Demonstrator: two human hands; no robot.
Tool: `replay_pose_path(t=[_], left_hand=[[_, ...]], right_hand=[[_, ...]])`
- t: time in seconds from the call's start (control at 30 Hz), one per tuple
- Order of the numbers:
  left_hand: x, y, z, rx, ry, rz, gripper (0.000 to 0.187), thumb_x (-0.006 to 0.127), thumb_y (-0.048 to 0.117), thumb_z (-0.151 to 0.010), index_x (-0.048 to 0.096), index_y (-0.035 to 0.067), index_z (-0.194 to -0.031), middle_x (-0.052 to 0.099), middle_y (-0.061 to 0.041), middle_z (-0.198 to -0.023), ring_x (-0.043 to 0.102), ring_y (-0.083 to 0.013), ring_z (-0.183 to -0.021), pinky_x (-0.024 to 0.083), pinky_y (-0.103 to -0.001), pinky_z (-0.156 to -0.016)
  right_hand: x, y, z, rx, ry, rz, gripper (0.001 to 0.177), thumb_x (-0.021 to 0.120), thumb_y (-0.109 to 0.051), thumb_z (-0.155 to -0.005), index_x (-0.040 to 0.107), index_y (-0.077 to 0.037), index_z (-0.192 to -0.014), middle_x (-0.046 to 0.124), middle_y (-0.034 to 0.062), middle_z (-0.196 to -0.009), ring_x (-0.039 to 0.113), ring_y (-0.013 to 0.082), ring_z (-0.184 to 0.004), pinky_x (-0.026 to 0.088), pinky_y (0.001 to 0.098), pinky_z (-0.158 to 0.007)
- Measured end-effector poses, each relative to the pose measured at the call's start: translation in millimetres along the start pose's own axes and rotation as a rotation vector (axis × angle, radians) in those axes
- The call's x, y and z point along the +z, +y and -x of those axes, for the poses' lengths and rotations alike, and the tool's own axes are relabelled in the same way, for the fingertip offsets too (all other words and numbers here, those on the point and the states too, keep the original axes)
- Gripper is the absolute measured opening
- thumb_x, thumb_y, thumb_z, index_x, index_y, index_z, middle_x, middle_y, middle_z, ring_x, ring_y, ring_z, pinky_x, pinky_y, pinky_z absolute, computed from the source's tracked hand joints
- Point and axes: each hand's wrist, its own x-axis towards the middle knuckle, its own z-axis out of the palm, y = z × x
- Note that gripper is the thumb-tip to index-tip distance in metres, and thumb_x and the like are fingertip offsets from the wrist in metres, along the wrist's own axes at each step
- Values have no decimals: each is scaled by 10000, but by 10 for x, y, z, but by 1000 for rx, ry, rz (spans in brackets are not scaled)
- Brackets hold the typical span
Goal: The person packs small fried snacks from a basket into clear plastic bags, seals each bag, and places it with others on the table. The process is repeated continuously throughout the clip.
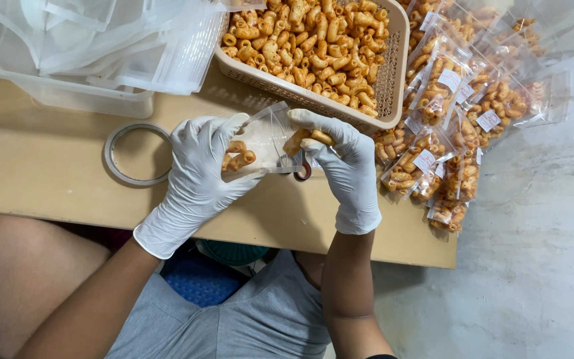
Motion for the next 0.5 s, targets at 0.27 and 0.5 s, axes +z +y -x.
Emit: replay_pose_path(t=[0.27,0.5], left_hand=[[-66,47,-34,-70,33,123,905,910,705,-976,667,107,-1611,739,-72,-1417,654,-345,-1254,475,-519,-1153],[-108,68,-57,-143,68,264,929,963,650,-952,630,76,-1603,746,-62,-1408,670,-331,-1238,484,-501,-1176]], right_hand=[[-191,205,-180,-103,204,255,429,685,-437,-1220,823,-98,-1444,819,125,-1135,698,175,-1070,634,424,-1053],[-878,1016,-738,-96,107,1071,520,543,-141,-1249,627,-260,-1748,573,275,-1587,549,474,-1392,393,580,-1215]])
